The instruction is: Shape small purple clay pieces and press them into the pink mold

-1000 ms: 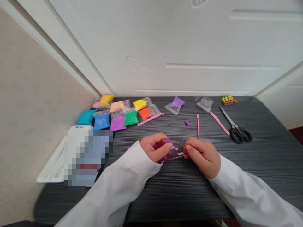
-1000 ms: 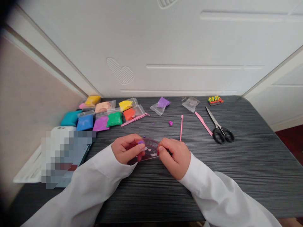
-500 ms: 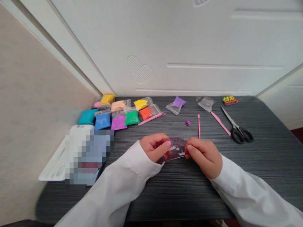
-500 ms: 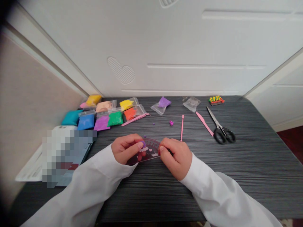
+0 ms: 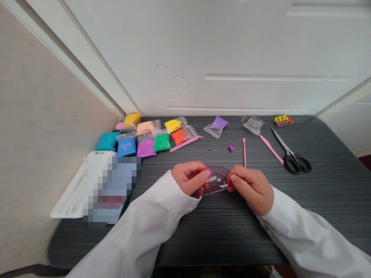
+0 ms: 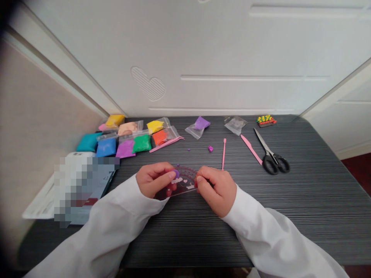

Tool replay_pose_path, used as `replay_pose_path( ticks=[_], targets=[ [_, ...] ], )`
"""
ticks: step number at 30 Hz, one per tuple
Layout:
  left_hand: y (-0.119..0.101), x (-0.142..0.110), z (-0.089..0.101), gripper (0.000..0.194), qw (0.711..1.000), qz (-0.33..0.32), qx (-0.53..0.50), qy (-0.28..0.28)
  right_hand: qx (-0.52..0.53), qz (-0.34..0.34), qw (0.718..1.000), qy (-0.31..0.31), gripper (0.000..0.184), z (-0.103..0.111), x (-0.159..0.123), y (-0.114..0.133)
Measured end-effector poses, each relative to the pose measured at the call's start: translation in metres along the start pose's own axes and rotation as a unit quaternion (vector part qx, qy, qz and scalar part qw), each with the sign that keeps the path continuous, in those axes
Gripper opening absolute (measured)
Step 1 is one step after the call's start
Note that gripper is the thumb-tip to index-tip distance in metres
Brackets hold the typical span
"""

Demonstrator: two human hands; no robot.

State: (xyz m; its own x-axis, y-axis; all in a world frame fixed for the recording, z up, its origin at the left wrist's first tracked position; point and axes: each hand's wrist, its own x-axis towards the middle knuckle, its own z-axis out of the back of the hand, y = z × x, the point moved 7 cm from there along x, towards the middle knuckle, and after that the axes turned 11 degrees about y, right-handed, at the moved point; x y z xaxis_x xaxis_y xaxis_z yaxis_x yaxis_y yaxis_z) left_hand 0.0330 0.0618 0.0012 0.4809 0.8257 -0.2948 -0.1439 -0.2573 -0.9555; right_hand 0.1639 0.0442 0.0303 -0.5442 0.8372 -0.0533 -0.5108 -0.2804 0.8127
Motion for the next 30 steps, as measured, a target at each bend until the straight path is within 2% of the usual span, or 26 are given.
replay_pose_path(
  ticks=[4, 11, 16, 19, 25, 30],
  targets=[
    [-0.002, 0.0, 0.001, 0.023, 0.999, 0.001, 0.031, -0.018, -0.005, -0.002, 1.0, 0.001, 0.022, 0.0, 0.0, 0.0],
    [-0.001, 0.001, -0.001, 0.026, 0.999, -0.015, -0.032, 0.015, -0.009, 0.008, 1.0, -0.001, 0.022, 0.001, 0.001, 0.002],
    [-0.004, 0.0, 0.0, 0.022, 1.0, -0.013, 0.02, -0.013, -0.015, 0.012, 1.0, 0.001, 0.022, 0.0, 0.001, 0.002],
    [-0.004, 0.0, 0.0, 0.021, 0.999, -0.018, 0.029, -0.011, -0.01, 0.007, 1.0, 0.008, 0.022, -0.001, 0.001, 0.002],
    [-0.002, 0.001, -0.004, 0.022, 0.997, -0.029, -0.061, 0.047, 0.015, -0.007, 1.0, -0.005, 0.021, 0.001, 0.0, -0.003],
    [-0.001, 0.001, -0.003, 0.02, 0.994, -0.027, -0.096, 0.047, 0.027, -0.012, 0.999, -0.02, 0.022, 0.002, 0.0, -0.008]
  ],
)
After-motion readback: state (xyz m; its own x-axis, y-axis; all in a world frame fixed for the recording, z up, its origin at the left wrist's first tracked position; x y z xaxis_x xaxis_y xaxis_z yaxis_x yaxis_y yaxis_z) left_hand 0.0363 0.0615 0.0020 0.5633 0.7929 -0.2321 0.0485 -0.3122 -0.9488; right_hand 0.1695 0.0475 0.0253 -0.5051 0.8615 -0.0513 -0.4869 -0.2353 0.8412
